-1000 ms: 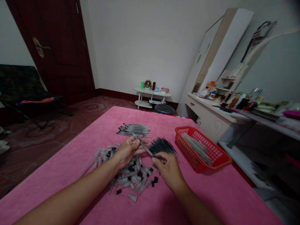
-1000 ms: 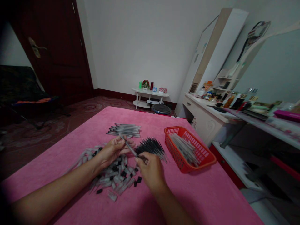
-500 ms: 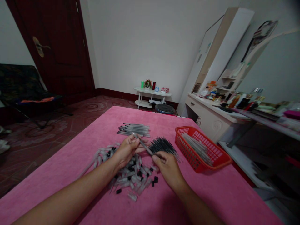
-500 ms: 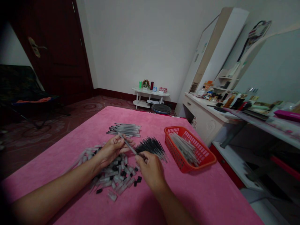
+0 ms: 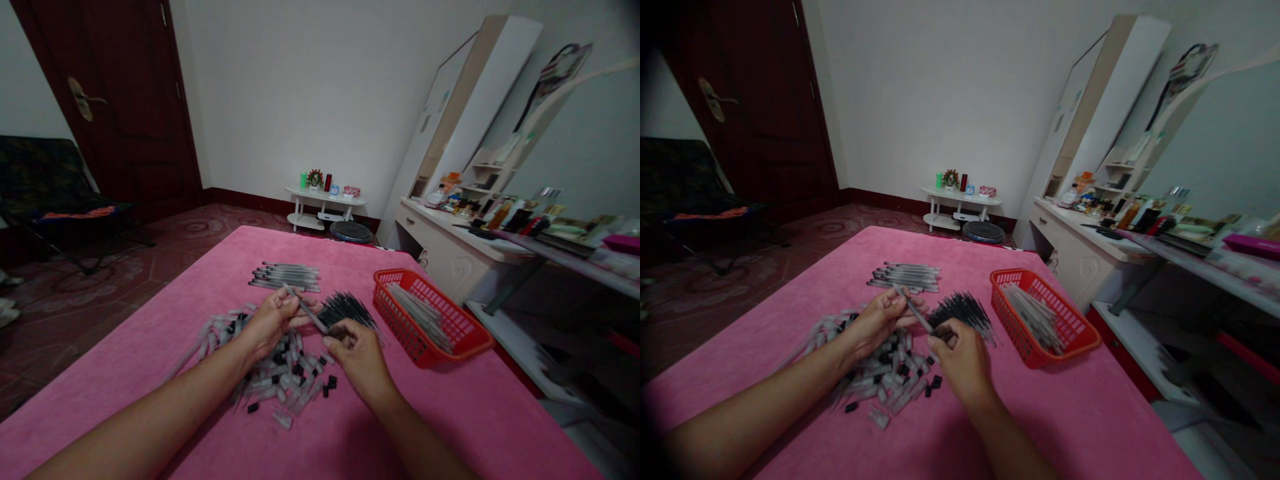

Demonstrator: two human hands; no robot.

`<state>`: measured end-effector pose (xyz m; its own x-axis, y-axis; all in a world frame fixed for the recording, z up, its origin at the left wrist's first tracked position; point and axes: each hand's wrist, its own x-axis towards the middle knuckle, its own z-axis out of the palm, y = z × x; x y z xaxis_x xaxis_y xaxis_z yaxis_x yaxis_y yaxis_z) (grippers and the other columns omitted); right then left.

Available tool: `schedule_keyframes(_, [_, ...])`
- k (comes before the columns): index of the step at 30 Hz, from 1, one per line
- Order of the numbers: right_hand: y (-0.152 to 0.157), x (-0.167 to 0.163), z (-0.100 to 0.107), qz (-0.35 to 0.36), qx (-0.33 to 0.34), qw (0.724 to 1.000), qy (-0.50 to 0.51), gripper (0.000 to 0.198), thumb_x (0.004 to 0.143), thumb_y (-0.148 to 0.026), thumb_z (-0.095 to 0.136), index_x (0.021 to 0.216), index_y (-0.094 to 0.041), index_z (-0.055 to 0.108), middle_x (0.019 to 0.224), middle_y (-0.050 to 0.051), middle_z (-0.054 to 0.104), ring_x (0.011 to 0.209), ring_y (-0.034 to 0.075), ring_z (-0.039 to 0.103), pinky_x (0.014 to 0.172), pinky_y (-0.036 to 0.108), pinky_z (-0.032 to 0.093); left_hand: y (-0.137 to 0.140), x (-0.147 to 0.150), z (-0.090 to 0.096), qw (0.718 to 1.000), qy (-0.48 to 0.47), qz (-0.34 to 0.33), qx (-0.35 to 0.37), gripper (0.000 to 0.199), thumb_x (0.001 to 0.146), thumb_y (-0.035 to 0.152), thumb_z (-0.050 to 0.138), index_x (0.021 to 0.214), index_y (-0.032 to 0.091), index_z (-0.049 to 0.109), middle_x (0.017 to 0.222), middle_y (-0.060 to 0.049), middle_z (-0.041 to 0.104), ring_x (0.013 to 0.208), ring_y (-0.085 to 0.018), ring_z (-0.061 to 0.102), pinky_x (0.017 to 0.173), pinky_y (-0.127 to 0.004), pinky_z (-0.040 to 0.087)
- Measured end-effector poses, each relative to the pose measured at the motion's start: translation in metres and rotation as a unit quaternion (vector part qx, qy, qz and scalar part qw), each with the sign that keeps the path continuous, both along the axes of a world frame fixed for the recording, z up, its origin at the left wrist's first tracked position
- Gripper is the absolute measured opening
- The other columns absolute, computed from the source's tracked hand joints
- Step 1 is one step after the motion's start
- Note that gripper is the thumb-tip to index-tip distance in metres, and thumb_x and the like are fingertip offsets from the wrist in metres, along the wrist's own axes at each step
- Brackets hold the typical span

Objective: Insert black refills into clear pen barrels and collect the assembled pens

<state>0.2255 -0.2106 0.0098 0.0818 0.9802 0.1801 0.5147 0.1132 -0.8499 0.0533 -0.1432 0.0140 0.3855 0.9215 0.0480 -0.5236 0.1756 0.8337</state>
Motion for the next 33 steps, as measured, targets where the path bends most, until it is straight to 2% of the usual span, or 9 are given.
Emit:
schedule_keyframes(2, [0.0005, 0.0001, -0.0012, 0.006, -0.001, 1.000, 0.010, 0.016, 0.071, -0.031, 0.062, 0.078, -0.016, 0.063, 0.061, -0.002, 0.060, 0.052, 0.011, 0.052, 0.048, 0.020, 0.036, -0.0003, 0.0002, 0.0002, 1.000, 0.000, 0.001, 0.000, 0.021, 0.076, 0.017, 0.064, 0.089, 0.016, 0.048, 0.086, -0.007, 0.068, 0.087, -0.023, 0.067, 0.080, -0.037, 0.053])
schedule_keyframes(6, [0.0010, 0.0006, -0.0043, 0.043, -0.032, 0.998, 0.036, 0.031, 0.083, -0.037, 0.046, 0.070, -0.015, 0.062, 0.056, 0.000, 0.058, 0.046, 0.011, 0.051, 0.045, 0.021, 0.035, -0.0006, 0.0008, 0.0016, 1.000, 0.003, 0.001, -0.006, 0.022, 0.075, 0.017, 0.065, 0.089, 0.016, 0.047, 0.084, -0.007, 0.069, 0.087, -0.024, 0.067, 0.078, -0.037, 0.054])
schedule_keyframes(9, [0.0010, 0.0009, -0.0044, 0.025, -0.015, 0.999, 0.029, 0.014, 0.074, -0.029, 0.058, 0.073, -0.015, 0.061, 0.061, 0.000, 0.060, 0.052, 0.011, 0.052, 0.048, 0.020, 0.037, -0.0010, 0.0010, 0.0022, 1.000, 0.006, 0.005, -0.008, 0.023, 0.074, 0.017, 0.066, 0.089, 0.016, 0.048, 0.084, -0.008, 0.069, 0.086, -0.024, 0.068, 0.077, -0.036, 0.054])
schedule_keyframes(11, [0.0013, 0.0011, -0.0045, 0.022, -0.006, 0.999, 0.029, 0.015, 0.070, -0.028, 0.062, 0.079, -0.016, 0.062, 0.064, -0.001, 0.060, 0.054, 0.011, 0.052, 0.049, 0.020, 0.038, -0.0010, 0.0008, 0.0020, 1.000, 0.003, 0.006, -0.006, 0.024, 0.074, 0.017, 0.067, 0.088, 0.016, 0.049, 0.085, -0.008, 0.069, 0.086, -0.024, 0.068, 0.076, -0.036, 0.054])
schedule_keyframes(15, [0.0027, 0.0014, -0.0067, 0.047, -0.049, 0.997, 0.048, 0.030, 0.083, -0.038, 0.046, 0.073, -0.014, 0.062, 0.058, 0.001, 0.059, 0.045, 0.011, 0.050, 0.044, 0.021, 0.036, -0.0002, 0.0003, 0.0016, 1.000, 0.002, 0.003, -0.001, 0.023, 0.074, 0.018, 0.067, 0.088, 0.016, 0.049, 0.086, -0.008, 0.069, 0.086, -0.024, 0.068, 0.076, -0.036, 0.054])
schedule_keyframes(20, [0.0025, 0.0003, -0.0045, 0.026, -0.014, 0.997, 0.071, 0.017, 0.070, -0.029, 0.062, 0.079, -0.015, 0.061, 0.066, 0.000, 0.061, 0.053, 0.011, 0.052, 0.048, 0.020, 0.039, 0.0002, 0.0000, 0.0026, 1.000, 0.005, 0.012, -0.008, 0.024, 0.072, 0.017, 0.068, 0.087, 0.016, 0.050, 0.083, -0.008, 0.069, 0.084, -0.024, 0.068, 0.074, -0.035, 0.055])
schedule_keyframes(24, [0.0013, -0.0008, -0.0015, 0.062, -0.045, 0.991, 0.106, 0.025, 0.080, -0.035, 0.049, 0.071, -0.014, 0.059, 0.057, 0.000, 0.056, 0.044, 0.010, 0.048, 0.043, 0.021, 0.037, -0.0006, -0.0003, 0.0029, 1.000, 0.010, 0.014, -0.008, 0.023, 0.072, 0.017, 0.068, 0.087, 0.016, 0.050, 0.083, -0.007, 0.069, 0.084, -0.024, 0.068, 0.074, -0.035, 0.055])
schedule_keyframes(29, [0.0007, -0.0020, -0.0004, 0.046, -0.036, 0.992, 0.114, 0.017, 0.071, -0.027, 0.061, 0.081, -0.014, 0.061, 0.064, 0.000, 0.058, 0.050, 0.010, 0.051, 0.045, 0.020, 0.039, -0.0007, 0.0007, 0.0020, 1.000, 0.007, 0.013, -0.002, 0.023, 0.073, 0.018, 0.068, 0.087, 0.015, 0.050, 0.084, -0.007, 0.069, 0.084, -0.023, 0.068, 0.075, -0.035, 0.055])
schedule_keyframes(33, [0.0013, -0.0004, -0.0028, 0.060, -0.049, 0.993, 0.084, 0.022, 0.078, -0.032, 0.052, 0.072, -0.014, 0.062, 0.059, 0.001, 0.058, 0.046, 0.011, 0.050, 0.044, 0.021, 0.038, 0.0028, -0.0005, -0.0016, 1.000, 0.010, 0.023, -0.008, 0.024, 0.071, 0.018, 0.070, 0.086, 0.015, 0.052, 0.082, -0.007, 0.069, 0.081, -0.023, 0.069, 0.072, -0.035, 0.056])
